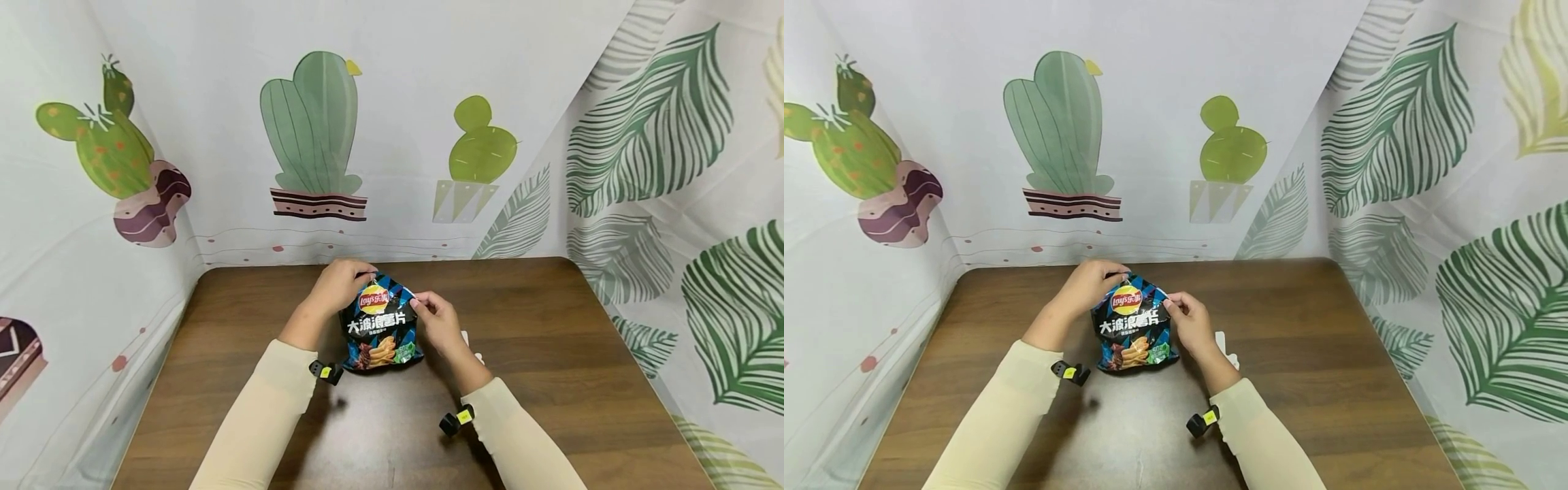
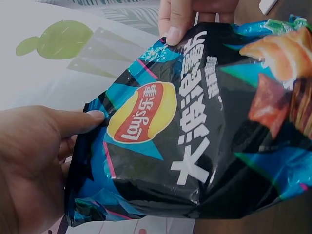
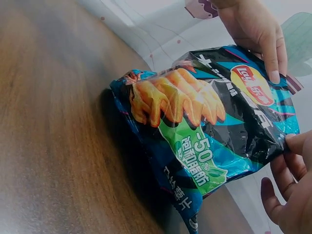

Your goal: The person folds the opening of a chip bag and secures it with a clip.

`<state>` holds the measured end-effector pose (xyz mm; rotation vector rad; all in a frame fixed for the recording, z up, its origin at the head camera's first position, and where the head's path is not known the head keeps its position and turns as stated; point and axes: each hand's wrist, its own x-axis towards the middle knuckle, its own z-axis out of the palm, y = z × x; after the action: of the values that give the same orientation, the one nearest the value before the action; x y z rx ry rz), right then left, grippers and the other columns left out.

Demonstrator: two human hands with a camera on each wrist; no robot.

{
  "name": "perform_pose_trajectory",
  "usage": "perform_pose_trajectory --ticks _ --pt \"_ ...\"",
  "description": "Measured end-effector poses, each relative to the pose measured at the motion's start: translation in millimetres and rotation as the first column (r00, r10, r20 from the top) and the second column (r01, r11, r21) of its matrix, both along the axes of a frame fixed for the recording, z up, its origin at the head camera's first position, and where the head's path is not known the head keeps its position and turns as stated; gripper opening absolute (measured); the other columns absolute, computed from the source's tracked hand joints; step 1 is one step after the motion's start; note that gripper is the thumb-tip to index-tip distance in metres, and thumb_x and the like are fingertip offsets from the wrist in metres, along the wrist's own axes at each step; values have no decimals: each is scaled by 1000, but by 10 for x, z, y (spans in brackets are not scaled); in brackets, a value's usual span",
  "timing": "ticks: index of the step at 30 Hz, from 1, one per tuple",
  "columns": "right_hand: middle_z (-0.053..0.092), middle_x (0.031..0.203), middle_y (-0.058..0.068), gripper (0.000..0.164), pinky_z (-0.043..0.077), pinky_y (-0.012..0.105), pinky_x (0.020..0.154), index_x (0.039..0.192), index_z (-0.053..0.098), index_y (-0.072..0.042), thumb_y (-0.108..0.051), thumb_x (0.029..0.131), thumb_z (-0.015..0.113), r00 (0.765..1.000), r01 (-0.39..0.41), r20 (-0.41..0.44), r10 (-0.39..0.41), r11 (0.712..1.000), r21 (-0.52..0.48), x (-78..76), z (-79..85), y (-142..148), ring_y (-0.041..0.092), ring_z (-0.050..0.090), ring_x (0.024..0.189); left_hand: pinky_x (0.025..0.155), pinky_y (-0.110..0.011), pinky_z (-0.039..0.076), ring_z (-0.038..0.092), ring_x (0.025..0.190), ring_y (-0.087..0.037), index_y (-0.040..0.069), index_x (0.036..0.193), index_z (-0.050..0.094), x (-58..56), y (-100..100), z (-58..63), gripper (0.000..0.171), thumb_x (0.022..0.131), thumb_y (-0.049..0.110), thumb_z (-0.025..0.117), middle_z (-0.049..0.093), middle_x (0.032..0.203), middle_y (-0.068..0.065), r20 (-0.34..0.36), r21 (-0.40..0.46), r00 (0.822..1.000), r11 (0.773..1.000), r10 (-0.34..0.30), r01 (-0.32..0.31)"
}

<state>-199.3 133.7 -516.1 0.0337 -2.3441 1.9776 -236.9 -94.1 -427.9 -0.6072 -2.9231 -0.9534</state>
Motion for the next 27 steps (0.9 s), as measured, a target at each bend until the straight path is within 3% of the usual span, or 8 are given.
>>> perform_pose_trajectory --ticks 4,7,14,17,24,27 --pt "67 101 28 18 43 20 70 107 70 11 -3 96 65 999 -17 40 19 999 -43 -8 23 14 9 52 79 87 -39 54 69 102 -21 14 123 74 -3 -1 -4 26 103 21 58 72 127 -8 25 8 1000 1000 1 -2" --pt "70 101 21 19 44 20 70 108 71 10 -3 96 67 998 -6 67 12 996 -84 -18 15 16 8 54 80 74 -37 51 66 83 -22 17 125 73 -14 0 -13 26 104 20 58 71 127 -8 48 17 999 1000 -1 0" --pt "70 90 -7 22 47 19 74 112 71 7 -6 95 68 999 20 53 -11 984 -175 -40 -84 10 6 58 82 86 -39 53 67 97 -20 25 125 73 -53 -6 -26 27 104 20 57 70 130 -6 80 30 997 1000 0 -2" --pt "69 85 -9 23 48 19 74 114 69 9 -2 94 68 1000 3 12 0 973 -232 -41 -106 6 6 60 81 84 -38 51 64 90 -20 26 122 75 -58 -12 -24 26 104 19 56 71 128 -6 109 61 994 998 -6 -1" --pt "69 80 -11 27 49 19 76 118 65 11 2 93 67 1000 -17 -19 12 955 -296 -46 -124 1 5 62 79 91 -41 53 66 107 -21 24 114 77 -69 -41 -22 25 104 18 55 72 125 -5 149 117 989 993 -12 -6" --pt "69 81 -11 27 49 19 77 117 65 11 1 93 68 1000 -12 -13 9 956 -293 -47 -131 -4 5 62 79 91 -41 53 66 108 -21 23 113 77 -73 -49 -20 24 104 18 55 72 125 -5 163 131 987 991 -13 -8"
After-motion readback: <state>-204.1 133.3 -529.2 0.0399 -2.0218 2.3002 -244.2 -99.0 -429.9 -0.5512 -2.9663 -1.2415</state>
